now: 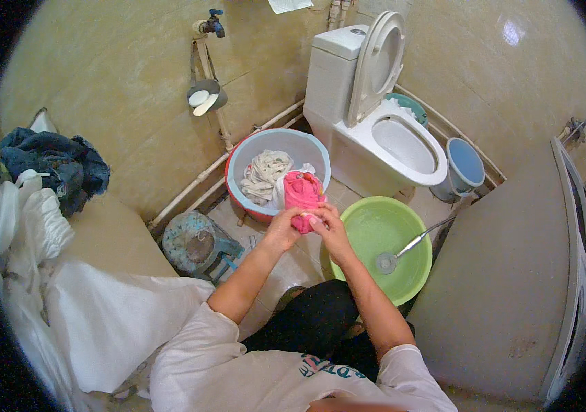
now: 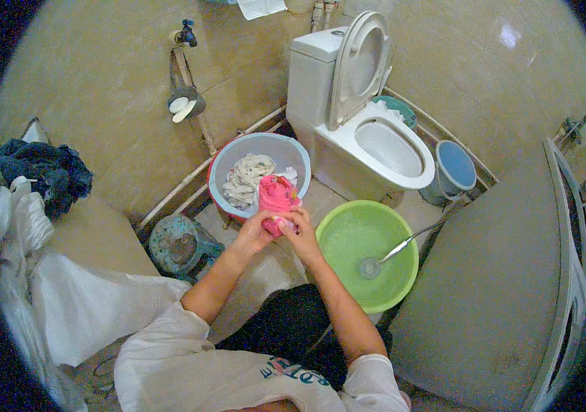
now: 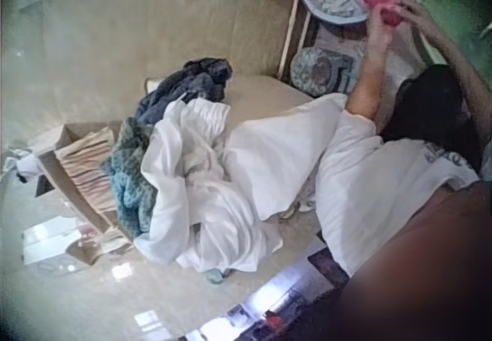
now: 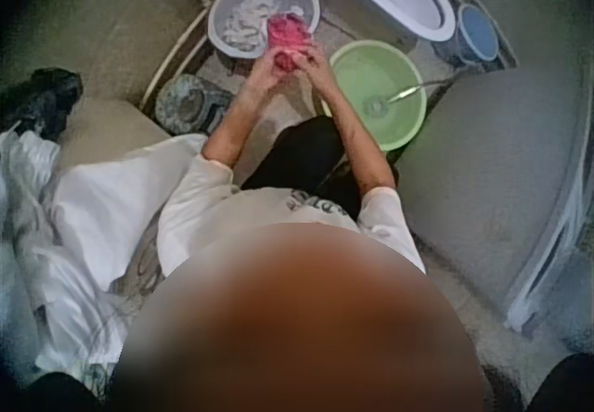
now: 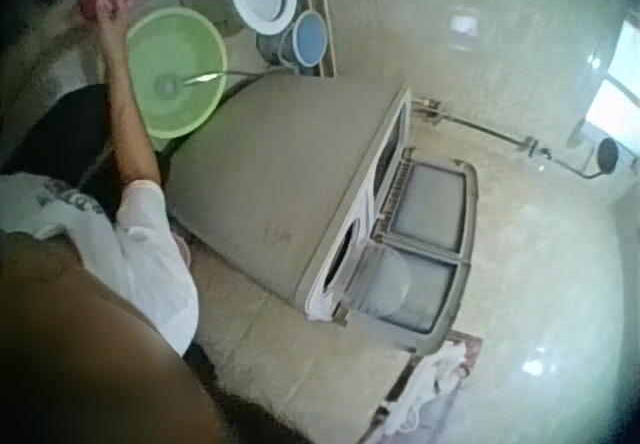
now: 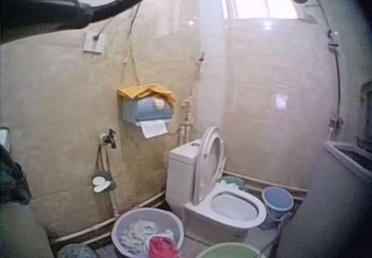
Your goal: The person sits on the floor and hand-washes a pink garment in a green basin filled with water. They repeatedly scrub and squeeze the fabric under a running tap. After rinsing, they wring out the garment and place it into a red bucket containing other clothes.
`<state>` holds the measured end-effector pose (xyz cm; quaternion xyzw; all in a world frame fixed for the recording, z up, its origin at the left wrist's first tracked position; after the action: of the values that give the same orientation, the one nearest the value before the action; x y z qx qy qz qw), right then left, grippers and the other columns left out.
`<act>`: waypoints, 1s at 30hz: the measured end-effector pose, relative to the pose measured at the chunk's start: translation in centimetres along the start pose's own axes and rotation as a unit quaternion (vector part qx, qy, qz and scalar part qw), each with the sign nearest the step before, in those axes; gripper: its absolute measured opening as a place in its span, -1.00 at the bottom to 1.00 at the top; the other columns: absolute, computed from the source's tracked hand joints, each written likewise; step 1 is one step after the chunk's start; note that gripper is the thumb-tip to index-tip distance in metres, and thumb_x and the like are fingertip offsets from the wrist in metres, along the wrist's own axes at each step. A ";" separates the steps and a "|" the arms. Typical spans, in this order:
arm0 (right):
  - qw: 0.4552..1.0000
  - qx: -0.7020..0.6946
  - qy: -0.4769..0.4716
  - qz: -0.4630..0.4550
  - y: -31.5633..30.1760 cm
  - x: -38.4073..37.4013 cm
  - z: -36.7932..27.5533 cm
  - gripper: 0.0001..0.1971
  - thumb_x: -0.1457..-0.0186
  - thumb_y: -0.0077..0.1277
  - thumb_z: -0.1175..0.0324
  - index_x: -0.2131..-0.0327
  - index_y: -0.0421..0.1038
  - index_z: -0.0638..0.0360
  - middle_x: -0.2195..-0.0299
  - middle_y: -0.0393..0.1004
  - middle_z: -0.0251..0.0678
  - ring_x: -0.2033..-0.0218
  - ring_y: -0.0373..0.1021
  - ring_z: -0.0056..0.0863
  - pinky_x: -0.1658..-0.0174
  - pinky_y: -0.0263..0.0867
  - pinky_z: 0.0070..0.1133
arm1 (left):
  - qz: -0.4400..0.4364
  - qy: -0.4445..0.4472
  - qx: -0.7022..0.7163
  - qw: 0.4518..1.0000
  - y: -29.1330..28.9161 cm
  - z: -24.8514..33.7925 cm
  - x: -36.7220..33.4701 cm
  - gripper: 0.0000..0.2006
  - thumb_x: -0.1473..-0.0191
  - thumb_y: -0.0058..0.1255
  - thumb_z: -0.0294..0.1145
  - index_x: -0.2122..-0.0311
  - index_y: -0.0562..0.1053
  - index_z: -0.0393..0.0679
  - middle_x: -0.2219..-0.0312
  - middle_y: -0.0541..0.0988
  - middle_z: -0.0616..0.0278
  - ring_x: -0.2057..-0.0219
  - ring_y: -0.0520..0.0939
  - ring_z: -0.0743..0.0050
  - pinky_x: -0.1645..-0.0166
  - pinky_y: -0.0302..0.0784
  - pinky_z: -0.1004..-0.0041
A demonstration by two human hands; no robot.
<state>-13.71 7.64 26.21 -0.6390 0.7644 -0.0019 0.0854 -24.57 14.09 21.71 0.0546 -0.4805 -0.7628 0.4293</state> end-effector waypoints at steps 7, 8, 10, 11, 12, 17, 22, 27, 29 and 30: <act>1.000 0.003 0.024 -0.018 2.1 -2.0 2.5 -0.69 -0.02 0.02 0.33 0.12 0.36 0.10 -0.09 0.06 -0.23 -0.07 0.12 -0.42 -0.07 0.10 -0.52 | 0.016 0.095 -0.015 0.995 -3.9 3.7 -1.7 -0.47 0.28 -0.21 -0.64 0.03 0.27 -0.29 0.20 0.49 0.10 0.20 0.54 0.22 0.09 0.48 0.34; 0.999 0.034 0.010 -0.013 2.8 -2.4 2.4 -0.68 -0.02 0.02 0.33 0.10 0.35 0.10 -0.09 0.05 -0.23 -0.06 0.13 -0.41 -0.07 0.10 -0.52 | 0.024 0.094 -0.014 0.995 -4.5 4.3 -2.0 -0.47 0.28 -0.21 -0.65 0.03 0.28 -0.29 0.20 0.49 0.10 0.20 0.54 0.21 0.09 0.48 0.34; 0.999 0.047 -0.003 -0.011 4.1 -3.3 2.6 -0.63 0.00 0.05 0.32 0.08 0.32 0.10 -0.09 0.07 -0.19 -0.09 0.11 -0.35 -0.10 0.06 -0.49 | 0.047 0.086 -0.012 0.995 -5.9 5.1 -2.6 -0.48 0.27 -0.21 -0.65 0.04 0.29 -0.29 0.20 0.49 0.10 0.20 0.54 0.21 0.08 0.48 0.34; 0.999 0.032 -0.004 -0.011 4.5 -4.1 3.1 -0.60 0.02 0.07 0.30 0.07 0.31 0.10 -0.08 0.09 -0.16 -0.11 0.09 -0.30 -0.13 0.02 -0.47 | 0.058 0.078 -0.010 0.995 -6.2 5.4 -3.1 -0.48 0.27 -0.21 -0.65 0.05 0.29 -0.29 0.20 0.49 0.10 0.20 0.54 0.21 0.08 0.48 0.34; 1.000 0.016 -0.004 -0.011 4.8 -4.7 3.6 -0.57 0.04 0.09 0.27 0.06 0.29 0.10 -0.07 0.12 -0.12 -0.13 0.06 -0.25 -0.16 -0.01 -0.45 | 0.069 0.071 -0.008 0.995 -6.3 5.8 -3.5 -0.49 0.27 -0.21 -0.66 0.05 0.30 -0.29 0.20 0.49 0.09 0.19 0.54 0.21 0.07 0.48 0.34; 0.999 0.034 0.003 -0.029 5.7 -7.3 7.6 -0.51 0.00 0.06 0.30 -0.03 0.23 0.17 -0.08 0.15 -0.17 -0.10 0.10 -0.36 -0.13 0.03 -0.51 | 0.051 0.106 -0.125 0.985 -7.8 7.9 -7.3 -0.55 0.16 -0.22 -0.67 0.04 0.31 -0.29 0.18 0.48 0.09 0.18 0.54 0.28 0.10 0.49 0.34; 0.989 0.032 0.126 -0.069 6.7 -6.5 8.5 -0.44 -0.05 0.00 0.30 -0.12 0.12 0.20 -0.12 0.15 -0.18 -0.15 0.07 -0.40 -0.13 0.02 -0.54 | 0.271 0.122 -0.322 0.899 -10.0 8.4 -7.2 -0.52 0.12 -0.27 -0.69 -0.01 0.27 -0.29 0.17 0.48 0.12 0.20 0.54 0.39 0.12 0.47 0.42; 0.987 0.059 0.136 -0.066 5.7 -6.7 10.8 -0.44 -0.08 -0.04 0.34 -0.14 0.07 0.25 -0.14 0.12 -0.16 -0.14 0.09 -0.39 -0.15 0.00 -0.54 | 0.191 0.185 -0.305 0.915 -12.7 7.4 -8.8 -0.51 0.09 -0.33 -0.69 -0.05 0.24 -0.29 0.15 0.47 0.13 0.21 0.53 0.40 0.14 0.47 0.46; 0.989 0.034 0.118 -0.078 6.3 -7.0 10.5 -0.45 -0.09 -0.06 0.37 -0.14 0.05 0.26 -0.15 0.11 -0.17 -0.15 0.09 -0.40 -0.16 -0.01 -0.54 | 0.205 0.196 -0.319 0.904 -14.6 7.6 -9.2 -0.52 0.08 -0.33 -0.69 -0.04 0.24 -0.29 0.14 0.46 0.14 0.21 0.53 0.41 0.16 0.46 0.47; 0.990 0.018 0.109 -0.083 6.8 -7.2 10.2 -0.45 -0.10 -0.08 0.38 -0.15 0.05 0.26 -0.15 0.11 -0.17 -0.15 0.09 -0.40 -0.16 -0.01 -0.54 | 0.213 0.204 -0.326 0.898 -15.5 8.0 -9.1 -0.52 0.09 -0.32 -0.69 -0.04 0.25 -0.29 0.14 0.46 0.14 0.21 0.53 0.41 0.18 0.46 0.48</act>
<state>-17.76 16.98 16.37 -0.6947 0.7132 -0.0923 0.0132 -32.17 28.65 10.93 -0.0373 -0.1072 -0.7392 0.6638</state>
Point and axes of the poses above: each hand's wrist, its own x-axis away from the middle knuckle, its own y-axis out of the palm, z = x × y, the point moved 5 cm from there along -x, towards the middle knuckle
